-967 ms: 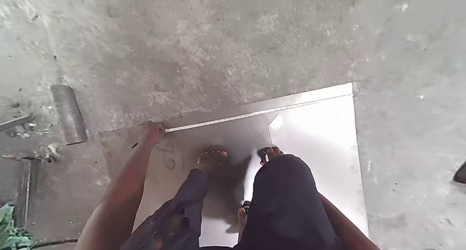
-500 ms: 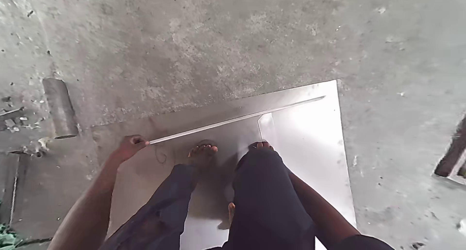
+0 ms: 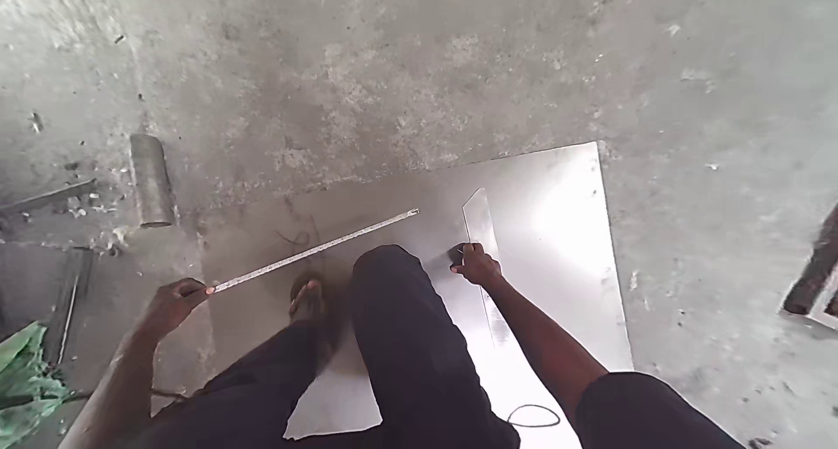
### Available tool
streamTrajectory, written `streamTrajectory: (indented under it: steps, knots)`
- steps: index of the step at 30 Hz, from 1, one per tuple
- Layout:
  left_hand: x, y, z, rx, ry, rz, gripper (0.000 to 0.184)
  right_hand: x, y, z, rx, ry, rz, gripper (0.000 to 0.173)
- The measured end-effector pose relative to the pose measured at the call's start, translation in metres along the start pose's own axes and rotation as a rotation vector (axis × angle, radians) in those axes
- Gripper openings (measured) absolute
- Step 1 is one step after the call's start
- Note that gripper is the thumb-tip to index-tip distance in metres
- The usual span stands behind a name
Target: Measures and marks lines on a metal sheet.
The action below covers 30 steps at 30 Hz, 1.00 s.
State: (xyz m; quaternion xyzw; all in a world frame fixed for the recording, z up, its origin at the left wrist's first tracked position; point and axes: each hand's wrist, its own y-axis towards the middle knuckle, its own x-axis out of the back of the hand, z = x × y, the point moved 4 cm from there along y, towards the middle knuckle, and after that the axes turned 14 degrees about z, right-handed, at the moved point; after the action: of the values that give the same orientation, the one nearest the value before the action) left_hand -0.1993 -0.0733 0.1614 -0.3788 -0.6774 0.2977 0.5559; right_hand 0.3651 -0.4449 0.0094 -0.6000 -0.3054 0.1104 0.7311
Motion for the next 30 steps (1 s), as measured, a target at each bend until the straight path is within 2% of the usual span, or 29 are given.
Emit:
streamTrajectory:
  steps: [7, 9, 12, 15, 21, 24, 30]
  knots:
    - [0.001, 0.103, 0.006, -0.125, 0.024, -0.022, 0.023, -0.001, 0.003, 0.006, -0.040, 0.006, 0.042, 0.074]
    - [0.005, 0.137, 0.009, -0.153, 0.060, -0.023, 0.025, 0.003, 0.001, 0.011, -0.049, 0.028, 0.034, 0.067]
    - [0.003, 0.173, 0.002, -0.161, 0.082, -0.003, 0.029, -0.010, 0.020, -0.003, -0.046, 0.080, -0.045, 0.039]
    - [0.001, 0.198, -0.007, -0.164, 0.119, -0.035, 0.030, -0.025, 0.049, -0.024, -0.061, 0.092, -0.117, 0.033]
    - [0.001, 0.219, -0.036, -0.140, 0.178, -0.068, 0.033, -0.030, 0.064, -0.033, -0.096, 0.102, -0.121, 0.034]
    - [0.002, 0.227, -0.049, -0.143, 0.225, -0.081, 0.034, -0.028, 0.055, -0.028, -0.084, 0.100, -0.148, 0.036]
    - [0.000, 0.261, -0.040, -0.204, 0.220, -0.096, 0.033, -0.026, 0.053, -0.022, -0.114, 0.129, -0.119, 0.037]
